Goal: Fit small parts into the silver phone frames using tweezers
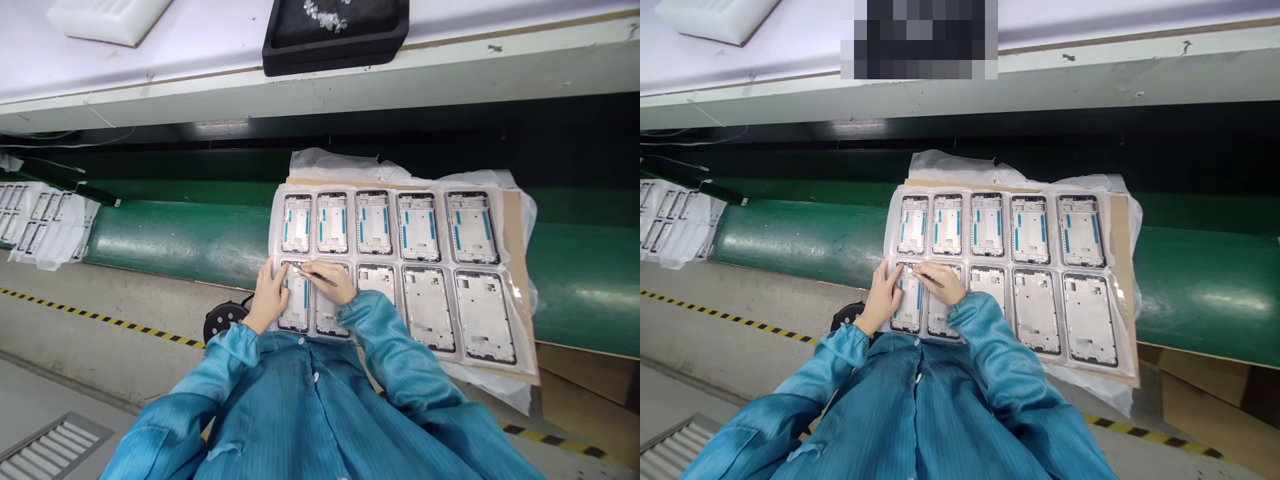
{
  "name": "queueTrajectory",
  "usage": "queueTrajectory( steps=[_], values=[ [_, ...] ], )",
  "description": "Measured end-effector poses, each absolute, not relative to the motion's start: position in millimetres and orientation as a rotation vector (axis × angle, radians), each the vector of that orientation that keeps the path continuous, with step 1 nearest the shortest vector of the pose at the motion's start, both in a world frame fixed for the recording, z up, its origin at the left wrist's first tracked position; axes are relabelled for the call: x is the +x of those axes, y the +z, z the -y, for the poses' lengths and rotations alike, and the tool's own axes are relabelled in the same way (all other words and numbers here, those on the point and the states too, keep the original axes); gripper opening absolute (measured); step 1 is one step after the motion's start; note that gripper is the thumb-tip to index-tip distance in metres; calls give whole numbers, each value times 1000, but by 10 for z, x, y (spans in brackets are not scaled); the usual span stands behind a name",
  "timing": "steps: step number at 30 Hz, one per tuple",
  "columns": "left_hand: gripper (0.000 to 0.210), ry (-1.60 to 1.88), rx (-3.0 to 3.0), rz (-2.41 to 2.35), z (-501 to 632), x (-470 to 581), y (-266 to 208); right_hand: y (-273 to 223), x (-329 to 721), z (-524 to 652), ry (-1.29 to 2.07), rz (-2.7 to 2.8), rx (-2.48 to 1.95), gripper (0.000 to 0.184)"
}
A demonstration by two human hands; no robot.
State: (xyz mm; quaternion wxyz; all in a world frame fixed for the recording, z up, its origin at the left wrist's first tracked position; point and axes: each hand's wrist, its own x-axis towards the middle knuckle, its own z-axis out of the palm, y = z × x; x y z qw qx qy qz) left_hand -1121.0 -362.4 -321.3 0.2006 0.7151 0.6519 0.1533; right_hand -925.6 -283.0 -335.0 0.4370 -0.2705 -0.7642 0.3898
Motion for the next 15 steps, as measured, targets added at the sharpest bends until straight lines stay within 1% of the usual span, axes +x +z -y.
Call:
queueTrajectory(
  steps=[8, 15],
  values=[
    [60, 479, 2011, -1805, 3622, -11229, -3237, -3359, -9274, 2828, 970, 1879, -692, 16],
    [60, 467, 2031, -1814, 3633, -11222, -3245, -3415, -9273, 2827, 1057, 1781, -768, 17]
  ],
)
